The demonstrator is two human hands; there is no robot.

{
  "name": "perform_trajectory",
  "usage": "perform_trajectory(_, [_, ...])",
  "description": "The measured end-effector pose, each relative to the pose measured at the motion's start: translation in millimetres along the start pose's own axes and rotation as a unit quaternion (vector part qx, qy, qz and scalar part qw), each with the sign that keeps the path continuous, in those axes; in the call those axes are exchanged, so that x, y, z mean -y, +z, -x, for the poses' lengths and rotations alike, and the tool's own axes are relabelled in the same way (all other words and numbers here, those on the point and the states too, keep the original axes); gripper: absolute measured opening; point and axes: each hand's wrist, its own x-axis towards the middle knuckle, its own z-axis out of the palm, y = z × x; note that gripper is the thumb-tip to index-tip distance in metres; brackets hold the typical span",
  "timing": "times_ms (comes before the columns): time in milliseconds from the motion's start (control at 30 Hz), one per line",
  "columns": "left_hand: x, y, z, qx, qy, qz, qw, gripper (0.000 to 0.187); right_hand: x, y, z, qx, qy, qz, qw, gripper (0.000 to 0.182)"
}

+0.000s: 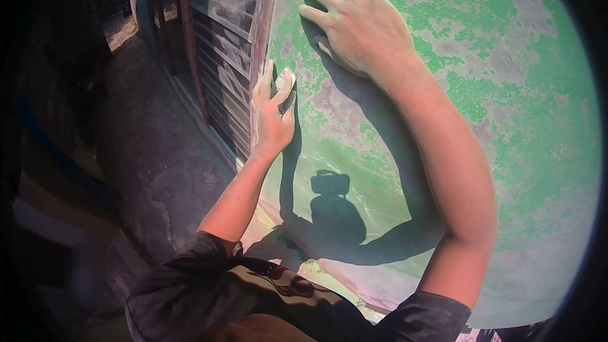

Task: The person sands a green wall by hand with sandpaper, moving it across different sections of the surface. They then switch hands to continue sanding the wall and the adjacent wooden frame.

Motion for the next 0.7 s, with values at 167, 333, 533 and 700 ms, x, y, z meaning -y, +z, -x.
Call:
perform_trajectory(167, [15.2, -4.6, -58.6, -0.071, -0.033, 0.039, 0.996, 0.051, 6.1, -1.4, -2.1, -0.02, 0.052, -0.193, 0.98, 0.051])
perform_trajectory(333, [26.9, 3.6, 18.7, 0.029, -0.003, 0.024, 0.999, 0.052, 2.0, -5.3, -4.1, 0.058, 0.017, -0.024, 0.998, 0.049])
perform_trajectory(533, [39.5, -5.8, -30.7, -0.009, -0.048, 0.094, 0.994, 0.052, 3.3, 18.2, -6.1, 0.007, -0.011, -0.039, 0.999, 0.043])
perform_trajectory(700, [23.5, -10.0, 9.2, 0.048, 0.002, 0.029, 0.998, 0.061, -5.0, 48.5, -32.7, 0.011, -0.014, -0.063, 0.998, 0.043])
